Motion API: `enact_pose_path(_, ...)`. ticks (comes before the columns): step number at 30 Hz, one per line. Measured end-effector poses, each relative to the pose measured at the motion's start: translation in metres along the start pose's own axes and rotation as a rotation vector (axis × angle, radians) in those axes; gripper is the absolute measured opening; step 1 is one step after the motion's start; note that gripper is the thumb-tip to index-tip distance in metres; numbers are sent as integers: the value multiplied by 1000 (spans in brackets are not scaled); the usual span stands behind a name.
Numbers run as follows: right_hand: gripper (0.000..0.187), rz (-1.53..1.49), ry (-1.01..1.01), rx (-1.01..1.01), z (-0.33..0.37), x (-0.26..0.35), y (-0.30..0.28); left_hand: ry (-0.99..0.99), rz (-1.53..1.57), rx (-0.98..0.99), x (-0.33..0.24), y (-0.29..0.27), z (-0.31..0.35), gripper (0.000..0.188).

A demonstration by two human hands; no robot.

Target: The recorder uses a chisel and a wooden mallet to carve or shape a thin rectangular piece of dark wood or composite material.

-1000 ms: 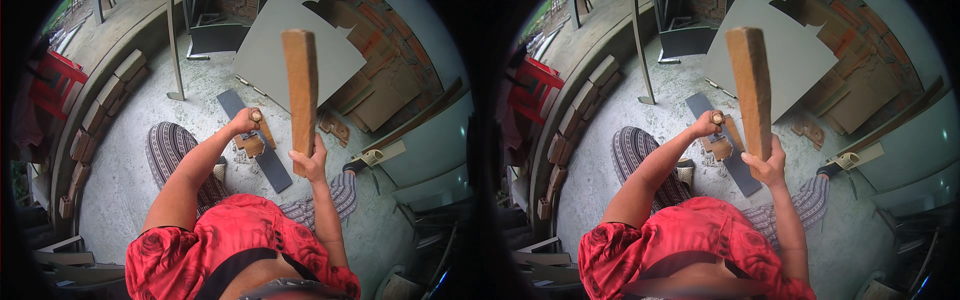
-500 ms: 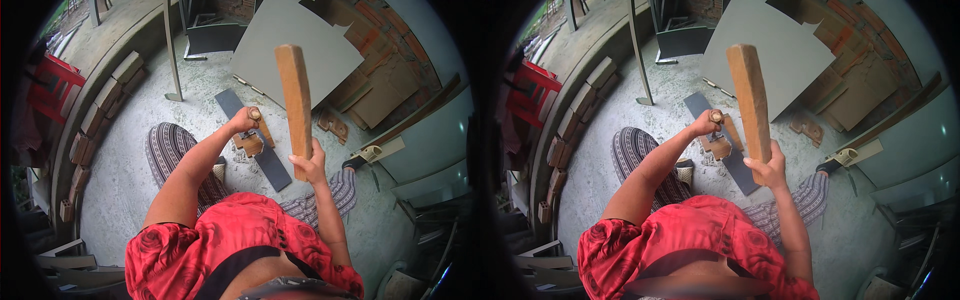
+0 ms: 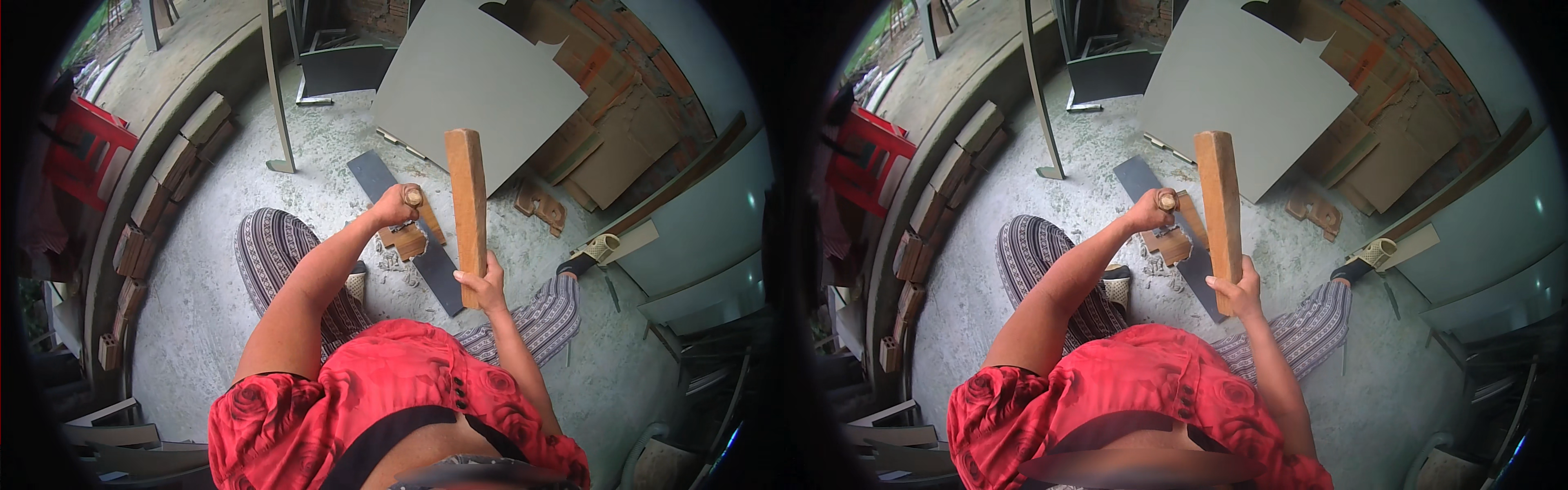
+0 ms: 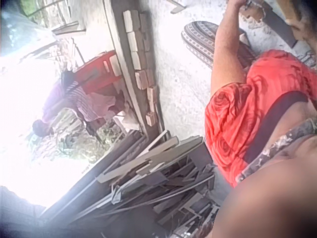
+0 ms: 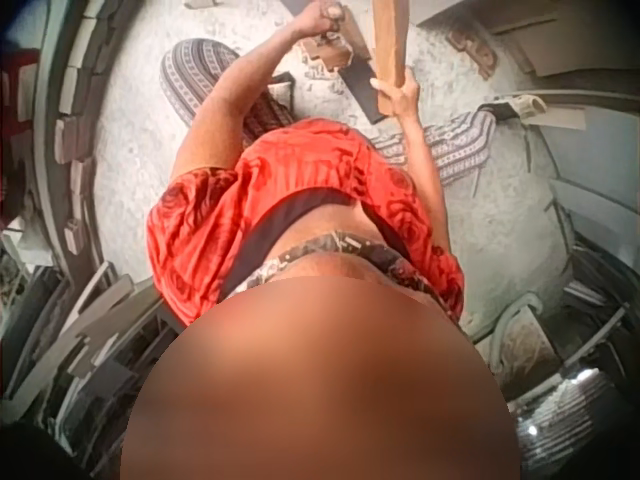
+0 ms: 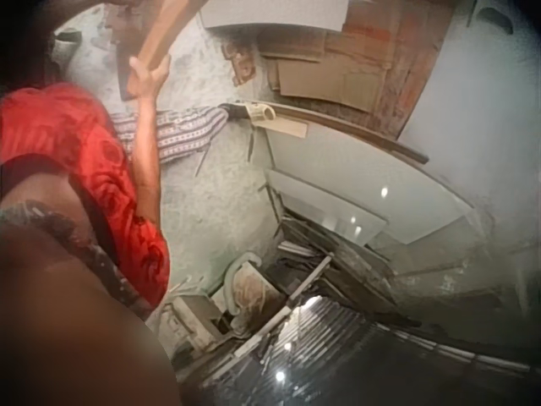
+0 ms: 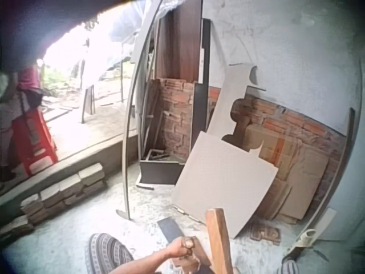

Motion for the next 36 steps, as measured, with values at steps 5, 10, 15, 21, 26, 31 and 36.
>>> enact_pose_path(5,42,-22,31,-84,3,-19,-14,-110,141,2,7,-7,-5,21)
enact_pose_path(10,47,65,-20,23,5,-20,-2,66,67,-84,4,-18,2,21)
enact_pose_path(15,61,-77,-202,45,20,64,11,-13,-36,18,-2,7,11,29)
enact_pose_path(21,68,217,-487,-30,16,75,14,-55,-42,19,-14,-5,21,29)
enact_pose_path(26,69,487,-210,97,8,30,13,-15,62,15,-12,6,15,31)
enact_pose_path(31,66,98,-302,66,21,103,18,-7,-30,34,-16,-2,22,27)
enact_pose_path(36,66,140,-551,-50,24,94,9,57,-16,19,-14,1,17,27)
Point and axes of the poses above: each hand's wrist, its own z-axis away from the middle knuckle, its own y-axis out of the palm, x = y × z, the point moved 7 cm from there along -z, towards the middle knuckle, and after that the axes turned 10 degrees about -x, right-handed, at the moved point
